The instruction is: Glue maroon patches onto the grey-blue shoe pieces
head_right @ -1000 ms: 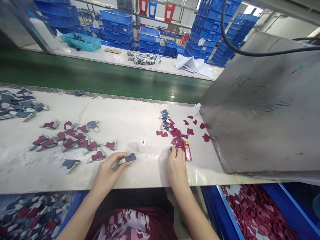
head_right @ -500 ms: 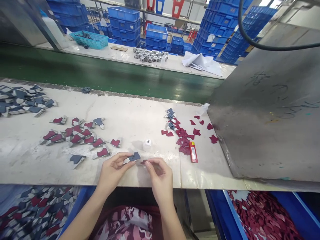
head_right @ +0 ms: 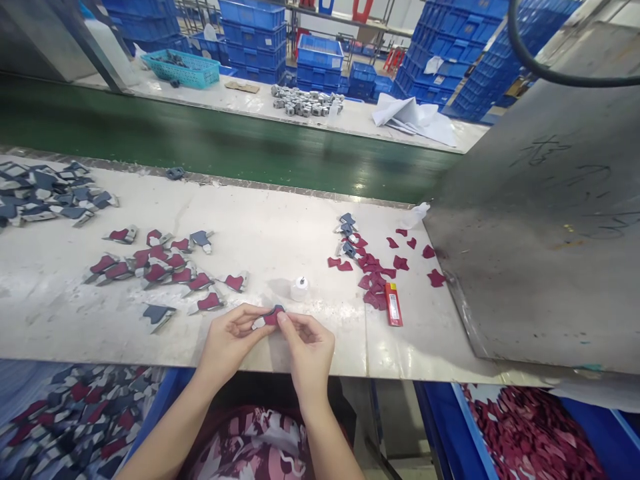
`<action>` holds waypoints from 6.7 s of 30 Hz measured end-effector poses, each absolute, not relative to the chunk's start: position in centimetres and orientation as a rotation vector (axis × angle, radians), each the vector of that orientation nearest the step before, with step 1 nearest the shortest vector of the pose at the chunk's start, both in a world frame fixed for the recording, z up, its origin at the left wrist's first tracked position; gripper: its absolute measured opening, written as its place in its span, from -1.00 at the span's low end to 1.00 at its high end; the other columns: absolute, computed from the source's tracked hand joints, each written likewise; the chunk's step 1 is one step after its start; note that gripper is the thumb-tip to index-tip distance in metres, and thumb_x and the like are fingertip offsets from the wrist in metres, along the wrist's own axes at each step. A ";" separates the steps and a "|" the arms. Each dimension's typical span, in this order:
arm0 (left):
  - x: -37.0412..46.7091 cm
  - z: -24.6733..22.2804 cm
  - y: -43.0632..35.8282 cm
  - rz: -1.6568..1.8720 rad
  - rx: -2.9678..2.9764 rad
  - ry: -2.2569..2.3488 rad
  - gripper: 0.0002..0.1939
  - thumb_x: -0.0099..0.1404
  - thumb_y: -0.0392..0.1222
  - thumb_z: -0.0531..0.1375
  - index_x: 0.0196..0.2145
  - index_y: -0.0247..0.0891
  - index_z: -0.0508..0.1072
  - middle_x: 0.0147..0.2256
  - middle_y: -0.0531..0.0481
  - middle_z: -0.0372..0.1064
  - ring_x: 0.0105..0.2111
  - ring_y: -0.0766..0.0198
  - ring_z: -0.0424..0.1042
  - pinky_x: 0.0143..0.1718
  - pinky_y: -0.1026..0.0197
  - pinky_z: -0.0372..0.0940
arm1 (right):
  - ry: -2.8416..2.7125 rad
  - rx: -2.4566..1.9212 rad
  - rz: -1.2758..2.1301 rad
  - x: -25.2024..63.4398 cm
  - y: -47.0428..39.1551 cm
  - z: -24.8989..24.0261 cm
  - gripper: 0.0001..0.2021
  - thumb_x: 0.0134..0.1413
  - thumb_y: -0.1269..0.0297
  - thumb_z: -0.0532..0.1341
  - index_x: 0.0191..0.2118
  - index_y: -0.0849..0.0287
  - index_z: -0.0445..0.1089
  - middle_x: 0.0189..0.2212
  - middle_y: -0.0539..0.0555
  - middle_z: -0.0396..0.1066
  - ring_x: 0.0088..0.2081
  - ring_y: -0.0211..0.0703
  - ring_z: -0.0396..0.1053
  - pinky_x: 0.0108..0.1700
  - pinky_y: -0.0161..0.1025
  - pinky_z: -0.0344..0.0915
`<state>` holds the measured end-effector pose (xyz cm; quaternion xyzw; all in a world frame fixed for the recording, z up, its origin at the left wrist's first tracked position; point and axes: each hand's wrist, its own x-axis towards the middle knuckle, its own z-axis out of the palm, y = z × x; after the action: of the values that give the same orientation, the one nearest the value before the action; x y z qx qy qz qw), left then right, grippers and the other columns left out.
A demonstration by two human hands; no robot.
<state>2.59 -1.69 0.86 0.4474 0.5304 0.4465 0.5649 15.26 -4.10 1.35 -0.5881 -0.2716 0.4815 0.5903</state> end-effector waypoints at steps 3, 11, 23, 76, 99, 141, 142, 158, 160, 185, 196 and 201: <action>2.5 0.8 -1.8 1.051 1.052 1.247 -0.82 0.03 -0.25 0.40 -0.35 -0.24 0.56 -0.29 -0.03 0.62 -0.20 0.15 0.60 -0.22 0.31 0.49 | -0.630 -1.375 1.112 15.3 -4.1 1.4 -0.80 -0.16 0.16 0.45 -0.42 0.17 0.59 -0.45 0.07 0.58 -0.37 -0.11 0.51 -0.25 -0.21 0.45; 2.3 0.9 -1.7 1.021 1.031 1.270 -0.73 -0.07 -0.25 0.45 -0.34 -0.27 0.58 -0.31 -0.04 0.62 -0.20 0.09 0.60 -0.22 0.27 0.51 | -0.608 -1.385 1.113 15.1 -4.0 1.3 -0.77 -0.20 0.16 0.47 -0.41 0.20 0.58 -0.43 0.11 0.59 -0.36 -0.07 0.52 -0.26 -0.18 0.46; 2.1 1.2 -1.6 1.068 0.994 1.173 -0.83 0.04 -0.21 0.41 -0.36 -0.28 0.62 -0.32 -0.06 0.63 -0.23 0.07 0.62 -0.11 0.16 0.52 | -0.766 -1.310 1.014 14.7 -4.6 0.7 -0.89 -0.01 0.24 0.40 -0.38 0.15 0.57 -0.41 0.06 0.53 -0.30 -0.10 0.48 -0.19 -0.17 0.40; 3.4 1.8 -1.9 1.008 0.944 1.160 -0.82 0.03 -0.24 0.40 -0.35 -0.27 0.58 -0.38 -0.05 0.63 -0.31 0.11 0.62 -0.22 0.19 0.53 | -1.092 -1.311 1.180 17.4 -4.2 0.4 -0.78 0.17 0.12 0.24 -0.18 0.15 0.43 -0.24 0.09 0.49 -0.20 -0.11 0.45 -0.16 -0.25 0.36; 3.5 2.8 -2.2 0.922 0.960 1.176 -0.77 0.00 -0.21 0.43 -0.33 -0.31 0.65 -0.30 -0.11 0.63 -0.23 0.03 0.61 -0.11 0.14 0.51 | -1.040 -1.256 1.233 17.6 -4.4 0.8 -0.77 0.19 0.10 0.24 -0.30 0.19 0.39 -0.46 -0.02 0.36 -0.40 -0.24 0.33 -0.30 -0.31 0.30; 18.7 4.1 12.2 0.454 2.400 1.374 -0.74 0.26 -0.19 0.29 -0.13 -0.27 0.39 -0.08 -0.26 0.32 -0.06 -0.03 0.37 -0.15 0.08 0.32 | -0.822 -1.437 -0.080 22.9 -5.6 -1.6 -0.61 -0.04 0.22 0.43 -0.08 0.19 0.40 -0.19 0.16 0.46 -0.23 -0.07 0.48 -0.16 -0.07 0.48; 18.2 4.3 11.8 0.471 2.400 1.353 -0.78 0.29 -0.24 0.25 -0.11 -0.27 0.38 -0.07 -0.24 0.30 -0.06 0.00 0.37 -0.14 0.10 0.31 | -0.789 -1.437 -0.083 23.0 -5.5 -1.5 -0.60 -0.05 0.21 0.42 -0.08 0.19 0.40 -0.17 0.16 0.45 -0.18 -0.03 0.48 -0.11 -0.03 0.46; 7.5 3.6 1.1 0.663 2.568 1.091 -0.44 0.23 -0.61 0.01 0.06 -0.08 0.31 0.17 -0.14 0.20 0.16 0.02 0.21 0.07 -0.05 0.22 | -0.707 -1.440 -0.105 23.1 -6.1 -1.4 -0.61 0.02 0.08 0.34 -0.11 0.25 0.42 -0.25 0.21 0.45 -0.30 0.05 0.45 -0.27 -0.01 0.42; 8.2 2.6 -0.5 0.906 2.307 1.375 -0.65 0.33 -0.38 0.11 0.06 -0.21 0.27 0.04 -0.24 0.27 0.04 -0.03 0.29 0.00 -0.07 0.28 | -0.709 -1.420 -0.084 23.2 -6.1 -1.2 -0.66 0.01 0.11 0.35 -0.17 0.25 0.43 -0.26 0.21 0.45 -0.33 0.01 0.44 -0.29 -0.05 0.40; 4.3 0.2 -0.2 0.876 2.091 1.388 -0.87 0.25 -0.35 0.27 -0.29 -0.20 0.39 -0.31 0.00 0.44 -0.21 0.08 0.33 -0.20 0.08 0.31 | -1.105 -1.559 0.333 20.1 -5.2 0.5 -0.76 0.03 0.11 0.34 -0.38 0.18 0.39 -0.59 -0.02 0.42 -0.57 -0.20 0.39 -0.54 -0.33 0.32; 4.3 0.4 -0.2 0.867 2.073 1.386 -0.82 0.21 -0.37 0.32 -0.31 -0.22 0.39 -0.32 0.01 0.43 -0.23 0.09 0.32 -0.21 0.10 0.28 | -1.098 -1.593 0.375 19.9 -5.0 1.1 -0.77 0.05 0.12 0.32 -0.39 0.18 0.39 -0.58 -0.02 0.42 -0.58 -0.23 0.37 -0.53 -0.34 0.29; 4.3 0.5 -0.2 0.864 2.075 1.397 -0.82 0.19 -0.37 0.34 -0.32 -0.23 0.39 -0.33 0.01 0.42 -0.23 0.09 0.31 -0.23 0.11 0.27 | -1.105 -1.574 0.362 20.0 -5.1 1.0 -0.78 0.06 0.15 0.32 -0.40 0.18 0.38 -0.59 -0.03 0.40 -0.59 -0.25 0.35 -0.54 -0.36 0.28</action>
<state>4.34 -0.16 0.49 0.7601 0.5119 0.3166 0.2449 20.01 -5.10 1.02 -0.6672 -0.4686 0.1535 0.5583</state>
